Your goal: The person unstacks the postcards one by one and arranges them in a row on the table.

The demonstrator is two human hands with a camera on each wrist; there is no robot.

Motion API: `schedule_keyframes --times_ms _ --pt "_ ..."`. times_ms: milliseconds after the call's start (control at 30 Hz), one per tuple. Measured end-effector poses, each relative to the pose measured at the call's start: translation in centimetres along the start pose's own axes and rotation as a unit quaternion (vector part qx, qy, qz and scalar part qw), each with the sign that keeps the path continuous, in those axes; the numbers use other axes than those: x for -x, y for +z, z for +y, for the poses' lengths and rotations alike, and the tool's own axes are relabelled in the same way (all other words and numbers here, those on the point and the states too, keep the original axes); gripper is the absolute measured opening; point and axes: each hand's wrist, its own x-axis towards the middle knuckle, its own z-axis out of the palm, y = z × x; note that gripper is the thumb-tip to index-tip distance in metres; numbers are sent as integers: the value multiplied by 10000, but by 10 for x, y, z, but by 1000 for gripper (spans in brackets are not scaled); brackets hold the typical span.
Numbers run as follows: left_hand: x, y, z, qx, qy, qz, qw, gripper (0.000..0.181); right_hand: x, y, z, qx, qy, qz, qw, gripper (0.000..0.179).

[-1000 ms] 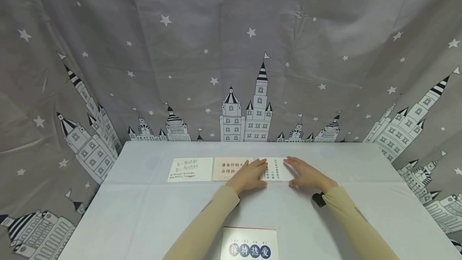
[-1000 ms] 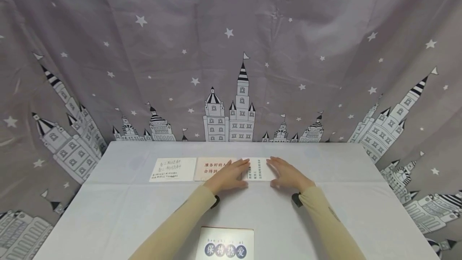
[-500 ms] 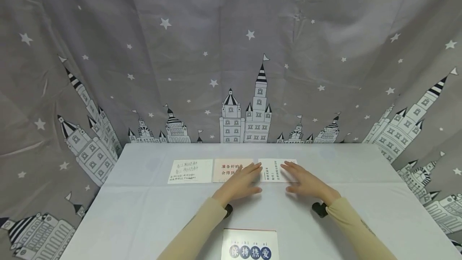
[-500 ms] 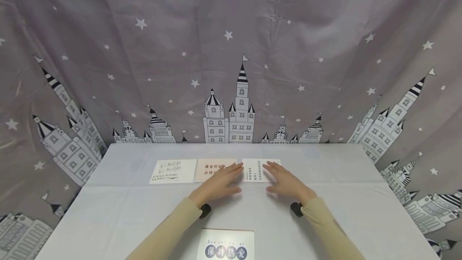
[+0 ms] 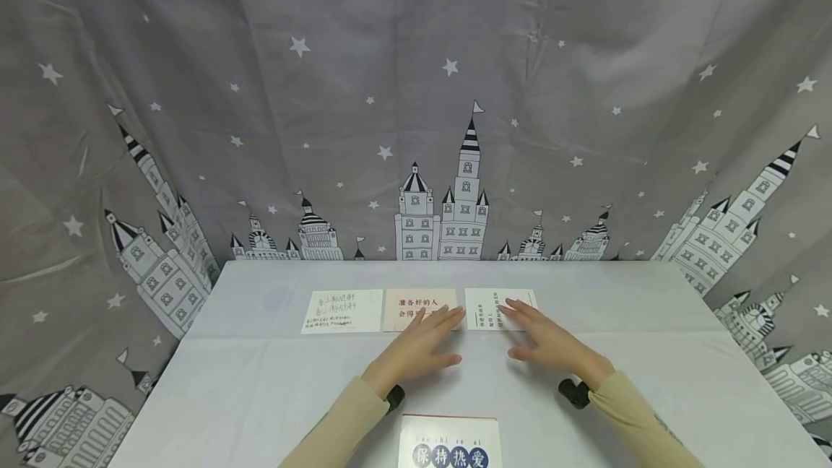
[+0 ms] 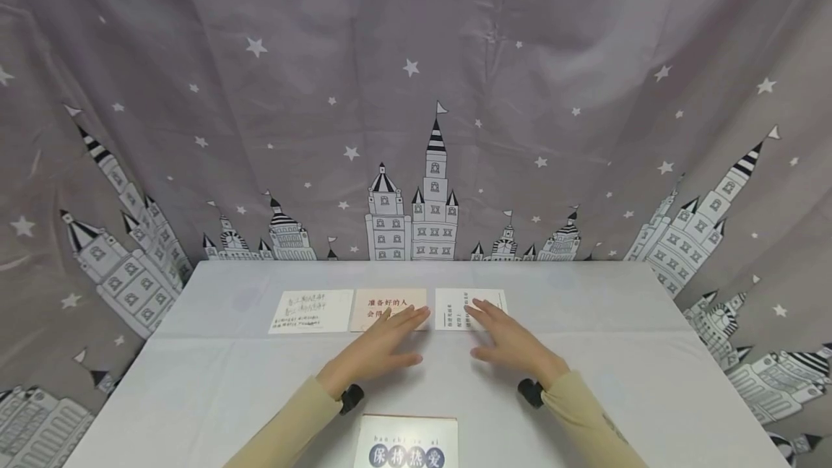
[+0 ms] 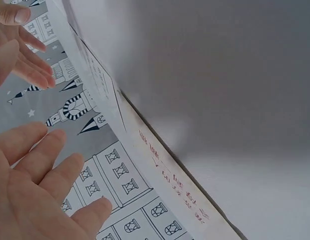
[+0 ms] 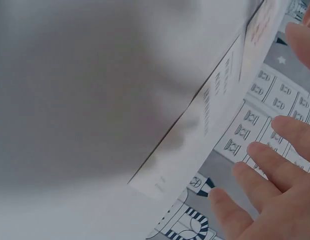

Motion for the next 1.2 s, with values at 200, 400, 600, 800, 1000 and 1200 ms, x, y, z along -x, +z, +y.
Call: schedule_keyframes --times_ms 200,400,600,800,1000,1200 --pt "12 -1 4 -53 121 21 9999 71 6 4 -9 -38 -54 -22 10000 74" --pt "25 -4 7 27 219 -23 9998 71 12 6 -19 -72 -157 28 9998 73" --pt "37 -8 6 147 193 24 9997 71 18 7 -26 6 -307 81 9995 73" --pt "47 -12 6 247 262 34 9993 70 22 9 -32 -9 -312 101 9995 74" --pt "59 -12 7 352 311 5 9989 70 28 9 -39 2 -345 158 9993 74" --pt "72 -10 10 459 345 -37 9983 70 34 10 -47 -23 -438 178 9989 73"
